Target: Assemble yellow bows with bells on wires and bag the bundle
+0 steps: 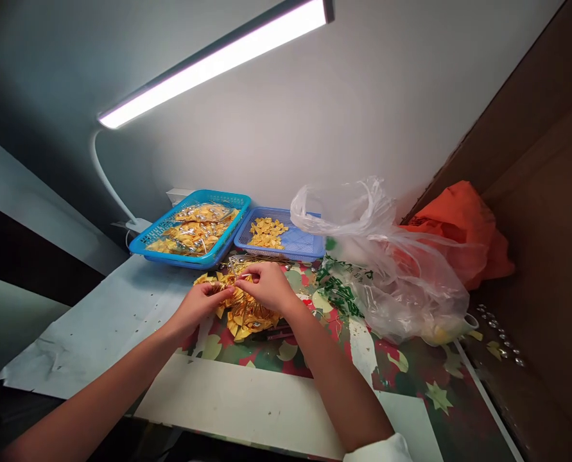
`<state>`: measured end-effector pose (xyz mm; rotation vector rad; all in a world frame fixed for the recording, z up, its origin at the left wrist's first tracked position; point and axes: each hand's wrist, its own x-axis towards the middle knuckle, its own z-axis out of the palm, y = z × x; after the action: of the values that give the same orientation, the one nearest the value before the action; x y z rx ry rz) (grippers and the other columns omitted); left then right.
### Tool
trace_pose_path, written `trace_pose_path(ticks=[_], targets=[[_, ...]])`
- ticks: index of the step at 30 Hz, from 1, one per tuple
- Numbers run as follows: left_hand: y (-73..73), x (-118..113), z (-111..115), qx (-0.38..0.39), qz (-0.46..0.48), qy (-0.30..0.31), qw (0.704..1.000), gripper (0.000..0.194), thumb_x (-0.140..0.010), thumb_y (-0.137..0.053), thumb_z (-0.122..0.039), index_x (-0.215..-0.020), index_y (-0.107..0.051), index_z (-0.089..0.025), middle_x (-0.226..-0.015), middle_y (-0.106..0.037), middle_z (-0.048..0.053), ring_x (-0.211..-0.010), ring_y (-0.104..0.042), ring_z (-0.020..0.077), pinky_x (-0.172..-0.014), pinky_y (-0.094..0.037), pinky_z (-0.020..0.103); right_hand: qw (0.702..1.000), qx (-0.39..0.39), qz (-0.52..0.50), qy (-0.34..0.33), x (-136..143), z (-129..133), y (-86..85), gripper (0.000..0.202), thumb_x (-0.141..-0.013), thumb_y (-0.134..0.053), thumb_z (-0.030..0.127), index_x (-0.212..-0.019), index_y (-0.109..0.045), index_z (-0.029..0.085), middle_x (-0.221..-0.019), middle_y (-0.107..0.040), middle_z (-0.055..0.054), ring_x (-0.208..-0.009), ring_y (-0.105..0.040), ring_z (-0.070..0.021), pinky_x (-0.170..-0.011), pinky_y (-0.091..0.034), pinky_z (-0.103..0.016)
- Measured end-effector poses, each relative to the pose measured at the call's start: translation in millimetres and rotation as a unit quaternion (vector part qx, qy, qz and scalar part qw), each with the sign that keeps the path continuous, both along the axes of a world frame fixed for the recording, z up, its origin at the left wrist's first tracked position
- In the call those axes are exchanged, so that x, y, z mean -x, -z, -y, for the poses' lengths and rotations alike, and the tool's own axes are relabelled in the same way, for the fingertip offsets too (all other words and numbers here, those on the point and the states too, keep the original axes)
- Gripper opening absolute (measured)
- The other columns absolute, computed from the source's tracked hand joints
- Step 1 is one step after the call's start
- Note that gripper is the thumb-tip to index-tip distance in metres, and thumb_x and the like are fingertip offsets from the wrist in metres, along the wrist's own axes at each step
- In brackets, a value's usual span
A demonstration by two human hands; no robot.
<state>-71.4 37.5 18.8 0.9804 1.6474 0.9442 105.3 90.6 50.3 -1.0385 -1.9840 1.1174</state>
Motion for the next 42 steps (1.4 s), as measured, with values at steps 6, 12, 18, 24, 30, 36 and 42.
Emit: trace_pose_path(ticks=[6,12,18,24,30,36,42], targets=[[-44.4,41,7,0.042,-0.063,0.083,0.994,0.036,-0.049,-0.083,-0.044,-0.061,-0.063,-0.015,-0.053,-0.052,-0.004,-0.046,-0.039,0.0102,-0.043,-0.023,0.022,1.000,-0.007,0.017,-0.013,-3,0,-4.5,0.014,-0.077,-0.069,0.027,-0.075,-0.072,0.014,-0.056,-0.049,0.004,-0.054,-0.037,-0.0081,-0.052,-0.026,-0.023],[-103.3,67,-6,0.040,-0.300,0.307,0.902,0.023,-0.056,-0.076,-0.038,-0.051,-0.063,-0.019,-0.051,-0.051,-0.002,-0.047,-0.039,0.0123,-0.043,-0.022,0.024,0.990,-0.037,0.049,-0.129,2,10,-1.2,0.014,-0.081,-0.064,0.026,-0.071,-0.063,0.016,-0.058,-0.048,0.005,-0.056,-0.040,-0.0079,-0.053,-0.027,-0.021],[-102.7,53,-24,0.007,-0.242,0.283,0.928,0.026,-0.055,-0.074,-0.030,-0.043,-0.053,-0.019,-0.045,-0.038,-0.004,-0.044,-0.028,0.0099,-0.042,-0.014,0.024,0.985,-0.023,0.045,-0.163,2,17,-3.1,0.012,-0.084,-0.060,0.028,-0.076,-0.063,0.019,-0.058,-0.046,0.006,-0.054,-0.040,-0.0085,-0.051,-0.027,-0.021],[-95.0,34,-29,-0.049,-0.173,0.246,0.953,0.022,-0.059,-0.070,-0.029,-0.050,-0.054,-0.018,-0.051,-0.047,-0.003,-0.051,-0.039,0.0116,-0.047,-0.027,0.023,0.988,-0.020,0.035,-0.146,1,15,-3.1,0.011,-0.082,-0.059,0.028,-0.077,-0.064,0.019,-0.059,-0.048,0.006,-0.056,-0.042,-0.0091,-0.053,-0.028,-0.021],[-85.4,25,-31,-0.078,-0.154,0.211,0.962,0.028,-0.059,-0.071,-0.031,-0.049,-0.048,-0.018,-0.049,-0.041,-0.005,-0.050,-0.036,0.0096,-0.047,-0.024,0.022,0.998,-0.026,0.033,-0.054,5,12,-0.5,0.013,-0.075,-0.056,0.020,-0.062,-0.058,0.018,-0.057,-0.048,0.005,-0.058,-0.042,-0.0095,-0.054,-0.027,-0.023],[-82.3,22,-31,-0.082,-0.131,0.190,0.970,0.029,-0.058,-0.073,-0.033,-0.049,-0.050,-0.018,-0.048,-0.039,-0.005,-0.048,-0.033,0.0089,-0.045,-0.024,0.022,0.999,-0.009,0.031,-0.013,7,8,3.1,0.014,-0.070,-0.056,0.020,-0.056,-0.052,0.017,-0.056,-0.048,0.004,-0.057,-0.040,-0.0100,-0.053,-0.027,-0.023],[-74.6,22,-30,-0.067,-0.115,0.182,0.974,0.026,-0.059,-0.073,-0.036,-0.051,-0.056,-0.017,-0.047,-0.040,-0.005,-0.045,-0.031,0.0086,-0.040,-0.023,0.021,0.999,-0.012,0.029,-0.032,8,9,5.1,0.017,-0.073,-0.054,0.022,-0.057,-0.050,0.018,-0.056,-0.047,0.005,-0.056,-0.040,-0.0096,-0.052,-0.026,-0.023]])
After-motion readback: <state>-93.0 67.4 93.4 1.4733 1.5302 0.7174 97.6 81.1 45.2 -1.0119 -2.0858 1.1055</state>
